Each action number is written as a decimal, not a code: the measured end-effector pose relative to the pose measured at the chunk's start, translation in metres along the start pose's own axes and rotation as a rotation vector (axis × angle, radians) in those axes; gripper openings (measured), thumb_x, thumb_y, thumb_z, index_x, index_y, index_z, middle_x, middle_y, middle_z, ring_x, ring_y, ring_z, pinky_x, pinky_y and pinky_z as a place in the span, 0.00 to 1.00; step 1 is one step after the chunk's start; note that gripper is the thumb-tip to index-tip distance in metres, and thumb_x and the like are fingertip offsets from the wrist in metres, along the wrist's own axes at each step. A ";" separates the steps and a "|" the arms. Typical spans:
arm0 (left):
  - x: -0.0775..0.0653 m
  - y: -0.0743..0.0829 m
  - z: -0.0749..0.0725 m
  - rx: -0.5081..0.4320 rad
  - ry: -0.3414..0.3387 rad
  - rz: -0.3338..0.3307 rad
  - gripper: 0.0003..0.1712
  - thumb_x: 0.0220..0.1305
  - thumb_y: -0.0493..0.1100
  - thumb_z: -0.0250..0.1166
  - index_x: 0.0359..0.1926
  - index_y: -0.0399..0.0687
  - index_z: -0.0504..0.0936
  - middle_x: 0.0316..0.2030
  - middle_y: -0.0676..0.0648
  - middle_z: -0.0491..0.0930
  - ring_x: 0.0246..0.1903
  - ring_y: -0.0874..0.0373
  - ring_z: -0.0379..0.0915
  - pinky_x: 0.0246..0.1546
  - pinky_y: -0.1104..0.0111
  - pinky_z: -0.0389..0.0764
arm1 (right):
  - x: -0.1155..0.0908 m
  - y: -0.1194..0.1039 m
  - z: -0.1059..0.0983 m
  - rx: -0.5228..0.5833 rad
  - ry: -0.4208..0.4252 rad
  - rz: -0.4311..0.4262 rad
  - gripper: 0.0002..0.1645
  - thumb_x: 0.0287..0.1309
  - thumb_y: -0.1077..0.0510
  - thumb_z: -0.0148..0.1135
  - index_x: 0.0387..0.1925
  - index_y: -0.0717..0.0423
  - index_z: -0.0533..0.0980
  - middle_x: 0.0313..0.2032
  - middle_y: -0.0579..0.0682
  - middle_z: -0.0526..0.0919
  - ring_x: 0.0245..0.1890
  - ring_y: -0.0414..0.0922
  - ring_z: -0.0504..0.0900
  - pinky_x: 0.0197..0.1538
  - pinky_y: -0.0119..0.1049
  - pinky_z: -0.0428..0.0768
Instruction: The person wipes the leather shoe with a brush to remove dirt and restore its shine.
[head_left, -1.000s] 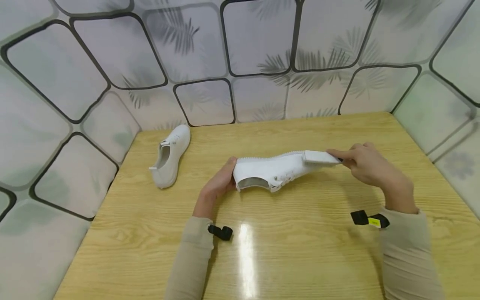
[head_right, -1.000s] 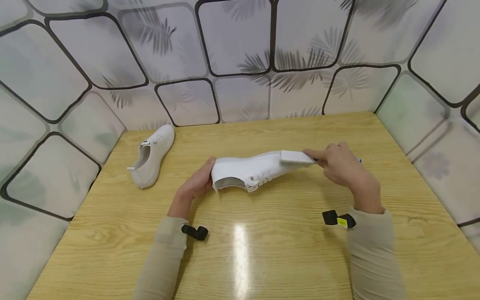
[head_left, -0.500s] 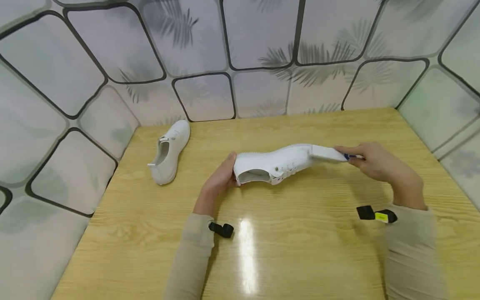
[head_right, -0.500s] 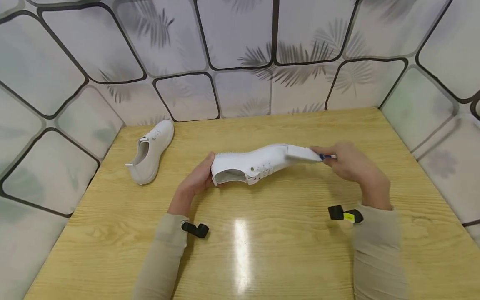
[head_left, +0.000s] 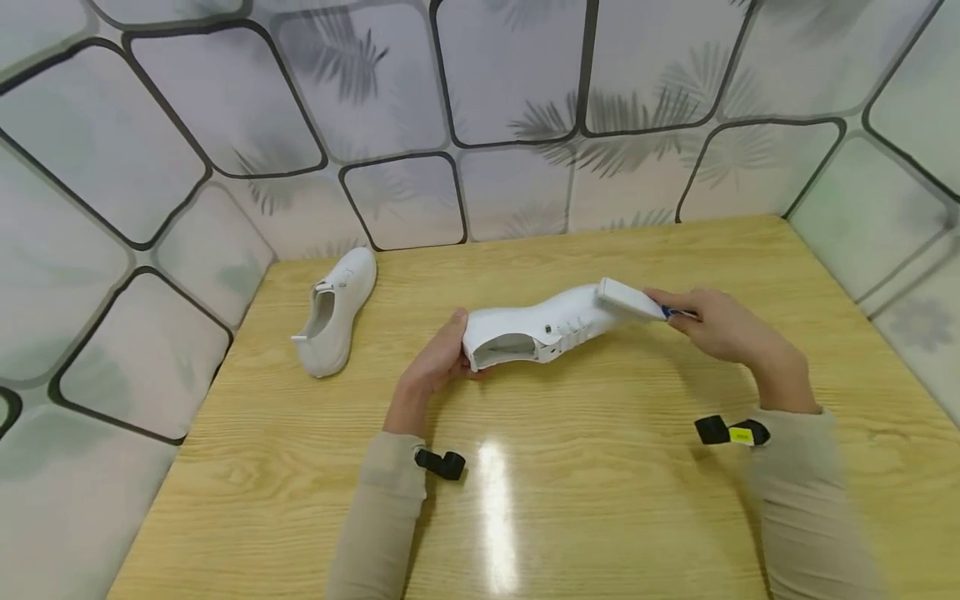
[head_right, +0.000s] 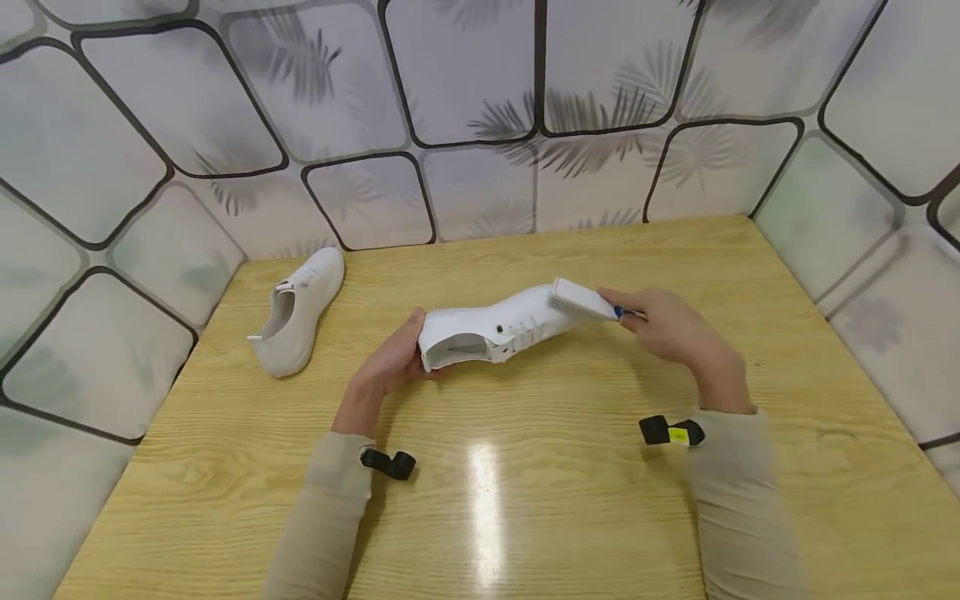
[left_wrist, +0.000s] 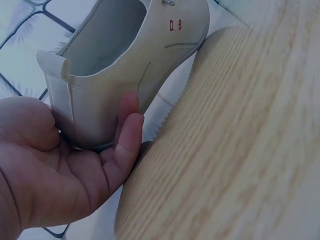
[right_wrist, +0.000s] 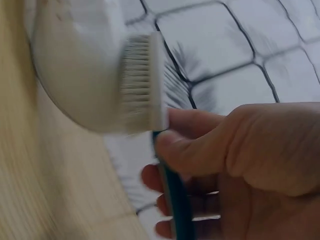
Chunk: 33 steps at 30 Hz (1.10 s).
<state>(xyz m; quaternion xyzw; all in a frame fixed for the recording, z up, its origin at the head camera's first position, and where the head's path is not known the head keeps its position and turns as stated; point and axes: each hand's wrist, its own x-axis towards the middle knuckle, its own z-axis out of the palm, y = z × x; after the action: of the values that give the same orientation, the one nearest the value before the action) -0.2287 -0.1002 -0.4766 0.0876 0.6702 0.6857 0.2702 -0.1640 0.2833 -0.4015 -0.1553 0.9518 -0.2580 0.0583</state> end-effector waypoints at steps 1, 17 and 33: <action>0.000 -0.001 0.000 -0.004 -0.002 0.002 0.38 0.80 0.59 0.23 0.57 0.34 0.68 0.37 0.40 0.78 0.32 0.52 0.78 0.32 0.62 0.81 | -0.005 0.004 -0.004 0.000 -0.031 0.031 0.30 0.73 0.65 0.50 0.73 0.55 0.62 0.52 0.70 0.78 0.23 0.45 0.62 0.30 0.40 0.65; -0.003 -0.003 -0.005 -0.018 -0.056 0.010 0.36 0.79 0.61 0.25 0.60 0.38 0.65 0.42 0.38 0.76 0.35 0.50 0.77 0.33 0.62 0.80 | 0.005 -0.004 0.004 -0.086 0.022 0.010 0.29 0.72 0.63 0.52 0.72 0.54 0.63 0.45 0.66 0.81 0.28 0.48 0.68 0.35 0.43 0.67; -0.006 0.003 -0.005 -0.033 0.021 -0.123 0.39 0.78 0.64 0.26 0.48 0.40 0.74 0.26 0.45 0.77 0.22 0.54 0.73 0.27 0.65 0.78 | -0.021 0.039 -0.021 -0.029 -0.074 0.181 0.27 0.73 0.65 0.43 0.71 0.59 0.64 0.38 0.64 0.80 0.15 0.40 0.54 0.21 0.36 0.63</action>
<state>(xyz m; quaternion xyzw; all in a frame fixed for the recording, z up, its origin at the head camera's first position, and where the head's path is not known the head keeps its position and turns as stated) -0.2268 -0.1072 -0.4729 0.0345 0.6658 0.6796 0.3062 -0.1589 0.3318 -0.4032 -0.0787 0.9628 -0.2320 0.1142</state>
